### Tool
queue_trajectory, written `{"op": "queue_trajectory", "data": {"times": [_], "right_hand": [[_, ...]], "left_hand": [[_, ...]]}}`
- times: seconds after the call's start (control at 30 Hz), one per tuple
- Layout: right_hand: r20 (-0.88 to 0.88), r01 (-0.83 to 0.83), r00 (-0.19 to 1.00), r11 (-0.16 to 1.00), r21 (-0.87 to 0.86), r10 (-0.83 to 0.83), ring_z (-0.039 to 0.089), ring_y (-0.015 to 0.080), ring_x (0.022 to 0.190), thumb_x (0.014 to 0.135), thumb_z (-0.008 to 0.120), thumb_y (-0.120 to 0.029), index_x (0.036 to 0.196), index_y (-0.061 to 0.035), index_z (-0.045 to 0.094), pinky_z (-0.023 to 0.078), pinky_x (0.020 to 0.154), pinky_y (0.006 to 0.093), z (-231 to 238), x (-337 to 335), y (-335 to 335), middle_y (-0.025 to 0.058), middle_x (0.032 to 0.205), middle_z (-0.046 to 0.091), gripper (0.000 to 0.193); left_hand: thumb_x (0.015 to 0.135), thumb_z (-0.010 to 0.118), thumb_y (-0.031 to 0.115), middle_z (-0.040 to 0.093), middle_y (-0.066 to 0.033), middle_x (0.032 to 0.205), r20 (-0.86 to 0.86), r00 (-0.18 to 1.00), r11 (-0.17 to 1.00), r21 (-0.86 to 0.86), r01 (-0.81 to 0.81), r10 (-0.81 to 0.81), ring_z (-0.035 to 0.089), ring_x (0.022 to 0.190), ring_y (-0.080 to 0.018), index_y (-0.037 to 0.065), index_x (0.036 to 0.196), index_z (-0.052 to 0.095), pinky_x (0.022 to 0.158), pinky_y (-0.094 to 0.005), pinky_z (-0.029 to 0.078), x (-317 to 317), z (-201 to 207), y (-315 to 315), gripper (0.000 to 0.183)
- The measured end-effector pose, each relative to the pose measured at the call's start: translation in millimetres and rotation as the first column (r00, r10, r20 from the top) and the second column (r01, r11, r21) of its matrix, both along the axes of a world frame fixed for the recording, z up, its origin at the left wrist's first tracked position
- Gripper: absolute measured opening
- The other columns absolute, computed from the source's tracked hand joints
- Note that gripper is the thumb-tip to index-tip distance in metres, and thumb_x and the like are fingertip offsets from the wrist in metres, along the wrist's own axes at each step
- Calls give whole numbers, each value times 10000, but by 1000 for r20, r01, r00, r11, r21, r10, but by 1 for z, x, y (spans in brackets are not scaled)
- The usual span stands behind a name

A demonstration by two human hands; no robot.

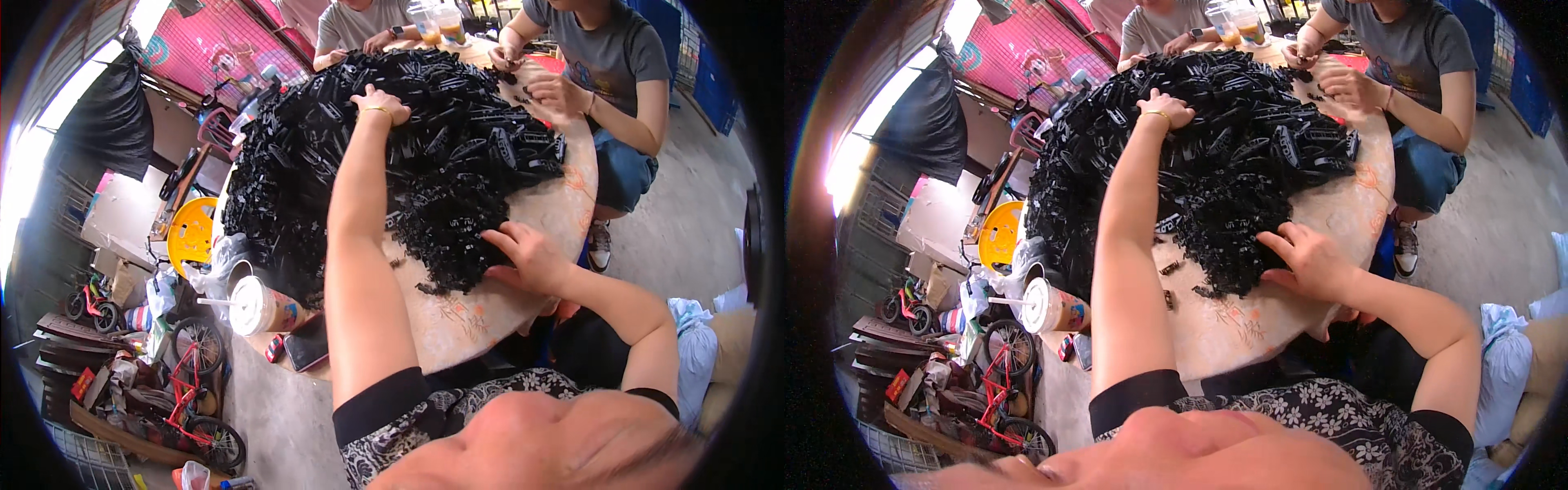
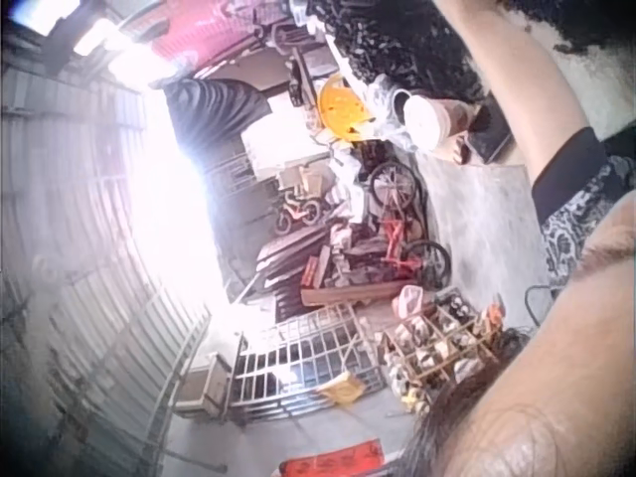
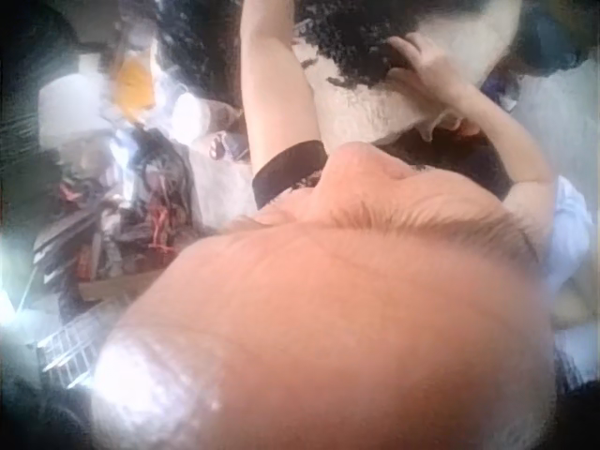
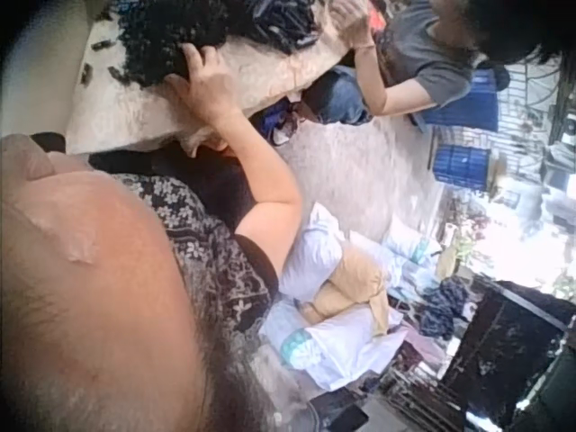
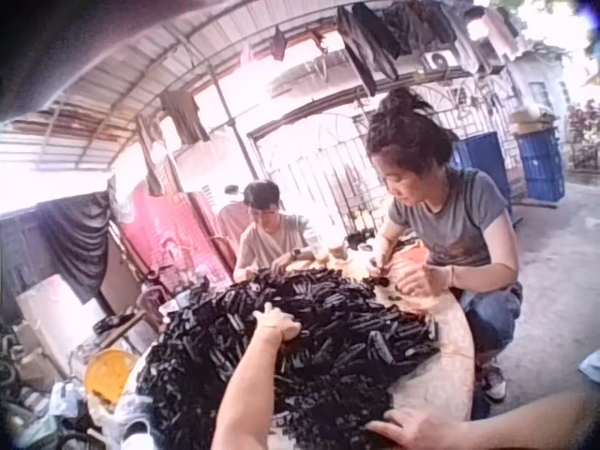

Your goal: Sorting and pairing small black plastic clips on a table.

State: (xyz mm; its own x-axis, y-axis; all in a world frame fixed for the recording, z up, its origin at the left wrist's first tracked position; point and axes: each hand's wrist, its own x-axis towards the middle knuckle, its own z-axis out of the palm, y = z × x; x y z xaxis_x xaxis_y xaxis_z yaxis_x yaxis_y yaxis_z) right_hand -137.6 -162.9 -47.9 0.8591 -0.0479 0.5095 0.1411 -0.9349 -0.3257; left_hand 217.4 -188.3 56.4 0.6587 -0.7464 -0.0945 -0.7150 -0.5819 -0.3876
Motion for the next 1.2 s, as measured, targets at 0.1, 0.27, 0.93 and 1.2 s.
{"op": "queue_trajectory", "data": {"times": [0.1,0.27,0.93,1.2], "right_hand": [[-1,11,1000,1000,-15,-11,569,326,878,777,665,-334,1186,-62,515,483,763,385,-1,-2,-2,159,1010,540,513],[-3,-2,1000,1000,-6,2,559,315,896,808,630,-336,1200,-70,510,478,770,384,-1,0,0,150,993,534,488],[-3,40,999,996,-76,-41,563,294,870,796,631,-346,1198,-73,519,480,749,378,-1,-2,0,129,979,548,499],[-17,28,999,999,-33,-28,564,299,870,772,663,-321,1189,-92,507,481,742,382,1,-3,-2,131,984,534,501]], "left_hand": [[835,389,510,435,-102,1365,-87,996,1000,-13,-15,14,287,1312,-338,328,1250,543,1041,-482,305,-5,1,17,479],[829,385,521,452,-139,1341,-158,987,999,-53,12,-20,341,1281,-373,272,1218,583,1027,-477,336,-2,-9,56,502],[848,473,559,622,-223,1027,118,950,699,-651,295,-291,573,980,-366,60,1073,631,857,-437,439,7,16,141,570],[739,449,744,191,-158,1489,-230,936,855,-392,-340,267,150,1373,-350,282,1373,395,1052,-593,190,62,-14,118,786]]}}
